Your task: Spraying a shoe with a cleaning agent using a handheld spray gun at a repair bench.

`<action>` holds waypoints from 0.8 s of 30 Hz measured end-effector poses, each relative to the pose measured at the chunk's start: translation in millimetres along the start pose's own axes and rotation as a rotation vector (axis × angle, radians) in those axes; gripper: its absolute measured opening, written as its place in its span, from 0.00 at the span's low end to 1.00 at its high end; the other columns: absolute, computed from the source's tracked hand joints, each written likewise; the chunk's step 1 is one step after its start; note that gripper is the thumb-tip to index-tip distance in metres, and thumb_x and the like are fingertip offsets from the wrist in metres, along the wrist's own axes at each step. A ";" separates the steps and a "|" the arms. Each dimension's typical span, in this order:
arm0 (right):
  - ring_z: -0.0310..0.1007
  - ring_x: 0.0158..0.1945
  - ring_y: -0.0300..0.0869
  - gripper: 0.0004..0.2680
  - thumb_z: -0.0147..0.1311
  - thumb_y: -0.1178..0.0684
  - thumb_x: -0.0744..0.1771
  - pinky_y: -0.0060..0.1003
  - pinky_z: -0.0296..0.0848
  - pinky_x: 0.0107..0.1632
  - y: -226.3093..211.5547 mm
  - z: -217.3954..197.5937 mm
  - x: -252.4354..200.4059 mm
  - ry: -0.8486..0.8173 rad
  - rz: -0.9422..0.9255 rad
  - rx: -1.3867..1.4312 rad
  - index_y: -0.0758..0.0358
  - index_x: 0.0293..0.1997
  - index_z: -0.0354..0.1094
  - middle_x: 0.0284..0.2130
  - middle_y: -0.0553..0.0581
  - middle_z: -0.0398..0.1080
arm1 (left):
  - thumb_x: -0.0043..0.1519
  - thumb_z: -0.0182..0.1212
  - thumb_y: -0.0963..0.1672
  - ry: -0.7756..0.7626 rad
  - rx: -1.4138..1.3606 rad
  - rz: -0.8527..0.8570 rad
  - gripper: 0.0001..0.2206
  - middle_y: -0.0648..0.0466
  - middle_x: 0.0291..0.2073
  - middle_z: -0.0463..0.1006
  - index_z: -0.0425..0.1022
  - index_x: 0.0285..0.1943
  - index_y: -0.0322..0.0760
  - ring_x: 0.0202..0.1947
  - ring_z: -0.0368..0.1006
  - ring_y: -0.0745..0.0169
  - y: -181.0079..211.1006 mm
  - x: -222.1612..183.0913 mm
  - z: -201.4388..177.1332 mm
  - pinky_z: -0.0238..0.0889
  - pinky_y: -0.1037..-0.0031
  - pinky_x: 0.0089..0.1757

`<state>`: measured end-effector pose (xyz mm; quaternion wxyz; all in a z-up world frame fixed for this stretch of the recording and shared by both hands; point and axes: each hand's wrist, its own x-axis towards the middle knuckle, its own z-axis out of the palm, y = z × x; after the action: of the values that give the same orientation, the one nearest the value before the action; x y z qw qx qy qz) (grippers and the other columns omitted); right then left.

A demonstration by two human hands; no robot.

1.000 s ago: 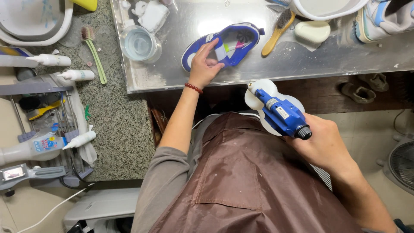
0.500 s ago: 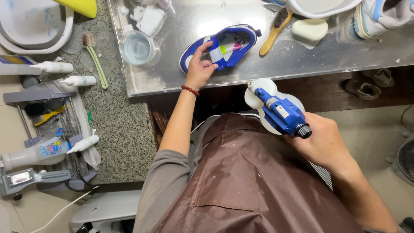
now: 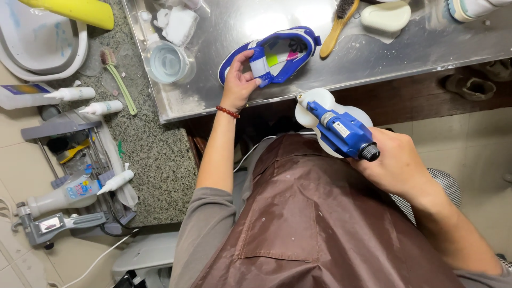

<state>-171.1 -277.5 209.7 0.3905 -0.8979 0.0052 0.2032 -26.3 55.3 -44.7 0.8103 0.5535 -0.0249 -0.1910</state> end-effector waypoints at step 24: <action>0.79 0.37 0.52 0.13 0.65 0.56 0.58 0.42 0.74 0.43 1.3 -10.9 7.9 -0.059 0.105 0.048 0.60 0.45 0.74 0.34 0.64 0.77 | 0.58 0.60 0.29 -0.002 -0.008 0.015 0.33 0.47 0.70 0.60 0.57 0.74 0.31 0.62 0.74 0.51 3.9 0.3 -0.9 0.73 0.66 0.59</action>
<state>-160.2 -284.9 212.6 0.4006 -0.8804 0.0454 0.2496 -24.7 57.2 -41.5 0.8139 0.5499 -0.0291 -0.1852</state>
